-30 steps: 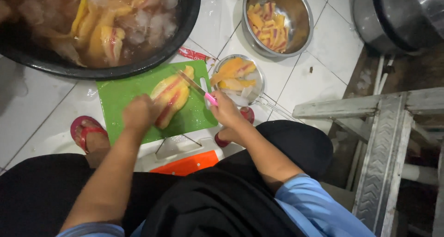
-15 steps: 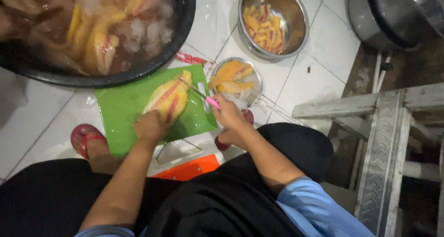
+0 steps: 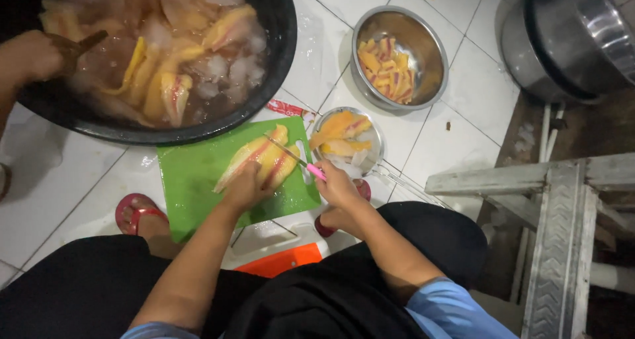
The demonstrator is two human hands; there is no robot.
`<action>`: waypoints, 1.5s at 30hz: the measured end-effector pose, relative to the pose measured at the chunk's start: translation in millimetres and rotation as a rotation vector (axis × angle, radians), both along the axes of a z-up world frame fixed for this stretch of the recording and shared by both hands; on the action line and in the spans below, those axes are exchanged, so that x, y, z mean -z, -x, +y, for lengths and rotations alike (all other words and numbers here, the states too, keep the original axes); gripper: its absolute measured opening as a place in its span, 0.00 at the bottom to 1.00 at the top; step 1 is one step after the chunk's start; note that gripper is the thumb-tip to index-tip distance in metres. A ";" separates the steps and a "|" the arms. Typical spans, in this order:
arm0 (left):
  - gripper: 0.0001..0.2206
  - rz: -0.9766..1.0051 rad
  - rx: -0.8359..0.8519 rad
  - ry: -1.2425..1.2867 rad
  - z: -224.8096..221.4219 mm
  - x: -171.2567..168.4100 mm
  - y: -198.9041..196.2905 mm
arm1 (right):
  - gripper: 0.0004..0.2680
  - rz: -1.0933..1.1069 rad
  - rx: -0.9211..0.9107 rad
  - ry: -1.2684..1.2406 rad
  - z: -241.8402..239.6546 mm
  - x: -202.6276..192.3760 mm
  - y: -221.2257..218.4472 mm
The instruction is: Slicing fruit pieces on a cutting board after retrieving them from a large basin of ice water using a skimmer and hands.
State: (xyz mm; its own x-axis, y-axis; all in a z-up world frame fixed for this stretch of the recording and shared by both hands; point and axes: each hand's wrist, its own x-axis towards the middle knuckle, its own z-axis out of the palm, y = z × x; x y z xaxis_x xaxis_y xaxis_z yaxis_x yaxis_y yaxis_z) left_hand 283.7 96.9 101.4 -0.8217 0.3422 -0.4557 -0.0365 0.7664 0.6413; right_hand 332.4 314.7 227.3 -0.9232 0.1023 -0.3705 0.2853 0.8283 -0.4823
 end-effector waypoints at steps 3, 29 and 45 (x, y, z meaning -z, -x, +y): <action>0.42 0.005 0.147 -0.002 -12.9 -24.5 -3.8 | 0.13 -0.016 -0.005 0.001 5.1 11.6 2.8; 0.23 0.588 -0.039 0.232 -7.1 21.8 46.7 | 0.12 0.025 0.061 -0.034 -2.9 -38.9 -15.2; 0.18 -0.037 -0.175 0.180 -7.3 -43.0 57.4 | 0.11 0.004 0.071 0.052 -3.3 -6.0 -26.0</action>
State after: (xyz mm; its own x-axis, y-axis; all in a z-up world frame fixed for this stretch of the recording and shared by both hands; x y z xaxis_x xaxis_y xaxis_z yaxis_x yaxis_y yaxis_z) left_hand 226.3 89.5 144.5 -0.8429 0.1067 -0.5274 -0.1999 0.8479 0.4911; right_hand 358.4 311.4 233.4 -0.9157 0.1484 -0.3735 0.3406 0.7798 -0.5252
